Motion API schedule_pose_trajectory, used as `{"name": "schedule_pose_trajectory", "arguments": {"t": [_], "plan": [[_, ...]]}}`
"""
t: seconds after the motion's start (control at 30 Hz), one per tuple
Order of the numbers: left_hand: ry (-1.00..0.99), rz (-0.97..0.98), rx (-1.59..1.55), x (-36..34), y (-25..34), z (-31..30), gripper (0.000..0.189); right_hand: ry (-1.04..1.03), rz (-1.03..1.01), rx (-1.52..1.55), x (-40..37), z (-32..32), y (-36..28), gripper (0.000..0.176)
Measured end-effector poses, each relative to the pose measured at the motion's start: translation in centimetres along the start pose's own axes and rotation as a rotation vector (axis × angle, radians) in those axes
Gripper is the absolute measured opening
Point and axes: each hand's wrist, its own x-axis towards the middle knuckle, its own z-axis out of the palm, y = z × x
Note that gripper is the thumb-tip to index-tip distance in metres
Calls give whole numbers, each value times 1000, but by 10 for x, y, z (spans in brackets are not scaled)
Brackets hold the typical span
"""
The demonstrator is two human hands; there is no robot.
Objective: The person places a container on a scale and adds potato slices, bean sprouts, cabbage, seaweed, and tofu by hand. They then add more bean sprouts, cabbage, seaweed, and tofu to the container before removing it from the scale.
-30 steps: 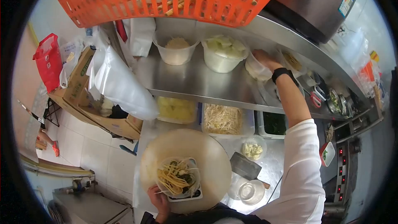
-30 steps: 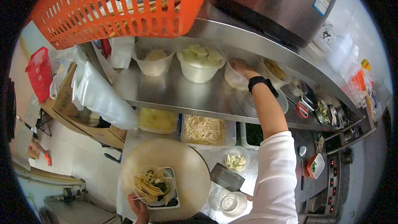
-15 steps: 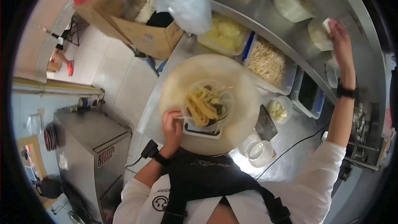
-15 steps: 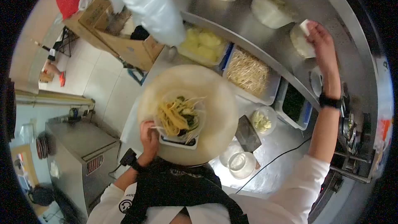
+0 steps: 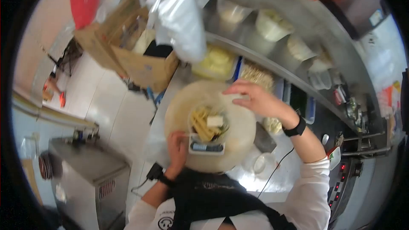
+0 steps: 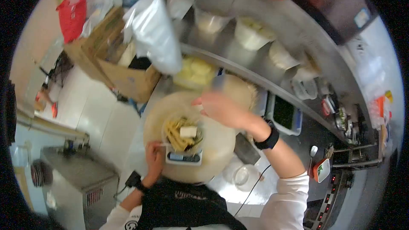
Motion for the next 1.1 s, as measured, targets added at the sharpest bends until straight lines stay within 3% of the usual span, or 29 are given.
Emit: {"name": "schedule_pose_trajectory", "arguments": {"t": [0.07,0.13,0.27,0.33,0.4,0.47,0.63,0.73,0.8,0.93,1.0,1.03,1.1], "plan": [[-54,-1,52,4,6,-7,24,115,180,19,13,-59,5,18],[-65,39,87,9,11,-9,24,299,229,-140,30,-120,35,15],[-44,63,215,13,10,-7,22,565,494,-275,53,-220,167,16],[-42,58,219,11,3,-5,21,592,466,-378,63,-235,218,19],[-47,47,224,7,-7,-6,7,611,448,-471,74,-243,234,23],[-41,40,226,6,-8,-5,4,406,498,-704,85,-231,226,31],[-49,-4,222,8,-3,-3,15,393,651,-603,103,-231,218,38],[-82,0,230,9,-2,-2,14,219,624,-633,104,-233,223,38],[-58,9,245,8,-3,-1,13,258,574,-885,104,-224,219,32],[-22,13,260,8,-4,0,13,210,573,-852,107,-232,218,31],[-33,18,262,11,0,-1,12,39,383,-514,101,-248,227,32],[-30,16,265,12,2,-2,12,37,380,-512,105,-244,212,32],[-27,-21,300,12,7,-2,12,92,580,-796,109,-238,187,28]]}}
